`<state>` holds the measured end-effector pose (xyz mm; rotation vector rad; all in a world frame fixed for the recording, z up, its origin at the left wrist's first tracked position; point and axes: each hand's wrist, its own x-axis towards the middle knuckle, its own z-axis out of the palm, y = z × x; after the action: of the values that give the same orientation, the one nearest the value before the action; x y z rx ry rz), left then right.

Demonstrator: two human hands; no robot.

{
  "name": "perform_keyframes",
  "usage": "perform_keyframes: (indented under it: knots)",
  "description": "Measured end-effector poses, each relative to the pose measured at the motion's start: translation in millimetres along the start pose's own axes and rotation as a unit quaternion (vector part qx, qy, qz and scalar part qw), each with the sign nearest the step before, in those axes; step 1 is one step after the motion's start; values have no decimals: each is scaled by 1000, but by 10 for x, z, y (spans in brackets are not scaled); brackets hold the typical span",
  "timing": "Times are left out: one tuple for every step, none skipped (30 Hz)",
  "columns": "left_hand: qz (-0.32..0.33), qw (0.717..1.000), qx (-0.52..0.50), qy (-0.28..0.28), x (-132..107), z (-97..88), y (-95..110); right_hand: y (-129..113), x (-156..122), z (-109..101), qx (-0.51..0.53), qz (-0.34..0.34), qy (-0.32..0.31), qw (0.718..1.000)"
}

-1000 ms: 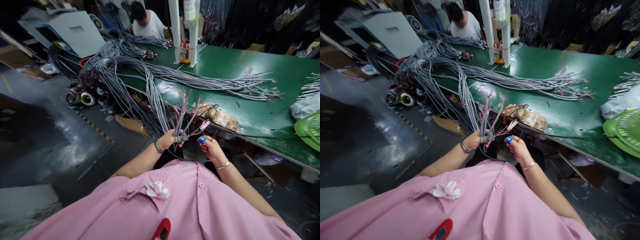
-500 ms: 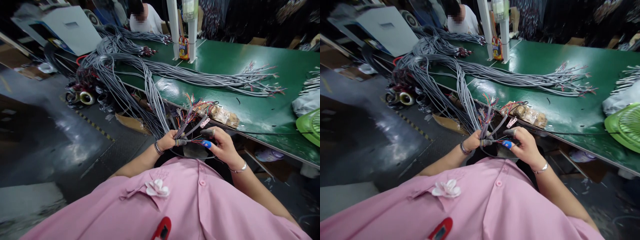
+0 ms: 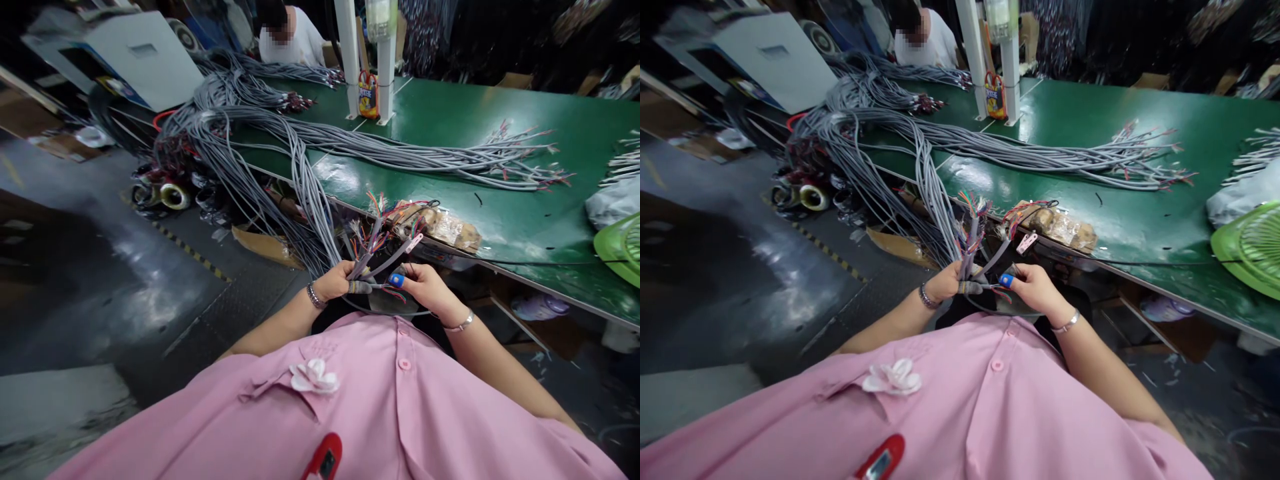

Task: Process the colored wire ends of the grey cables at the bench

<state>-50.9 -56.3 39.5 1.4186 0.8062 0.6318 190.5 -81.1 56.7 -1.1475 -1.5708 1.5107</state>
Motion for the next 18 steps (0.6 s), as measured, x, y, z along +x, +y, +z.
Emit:
perform_keyframes:
  knots:
    - [3, 1000, -1, 1, -7, -7, 4, 32, 11, 11, 41, 23, -11, 999]
    - [5, 1000, -3, -1, -14, -13, 6, 55, 21, 23, 71, 40, -15, 997]
    - [6, 1000, -7, -4, -18, -19, 6, 69, 30, 34, 93, 50, -11, 994]
    - [5, 1000, -13, -9, -22, -23, 3, 79, 40, 43, 108, 57, -2, 993]
    - [3, 1000, -21, -12, -26, -26, 0, 88, 51, 47, 118, 59, 12, 991]
    - [3, 999, -30, -12, -30, -30, -5, 99, 63, 46, 124, 58, 25, 990]
    - [4, 999, -38, -11, -34, -33, -10, 115, 75, 39, 127, 57, 38, 990]
    - [7, 999, -47, -8, -38, -35, -13, 135, 87, 26, 128, 56, 48, 989]
    - [12, 998, -58, -3, -41, -37, -16, 162, 97, 8, 130, 58, 58, 988]
    - [18, 997, -68, 6, -43, -37, -17, 193, 104, -15, 135, 61, 73, 986]
    - [24, 996, -79, 17, -43, -36, -16, 229, 109, -39, 146, 68, 92, 983]
    - [30, 995, -89, 29, -39, -32, -15, 268, 109, -66, 164, 75, 112, 977]
    - [38, 993, -98, 45, -30, -26, -13, 309, 107, -93, 188, 82, 131, 970]
    - [46, 991, -105, 62, -15, -16, -12, 351, 103, -119, 215, 86, 144, 962]
    - [53, 990, -110, 76, 6, -3, -11, 393, 98, -145, 241, 88, 153, 954]
    - [58, 988, -113, 89, 34, 13, -12, 431, 93, -168, 262, 88, 158, 948]
    - [63, 986, -116, 100, 68, 33, -13, 464, 89, -188, 279, 85, 161, 943]
    - [67, 985, -117, 111, 108, 56, -13, 488, 87, -205, 290, 83, 164, 939]
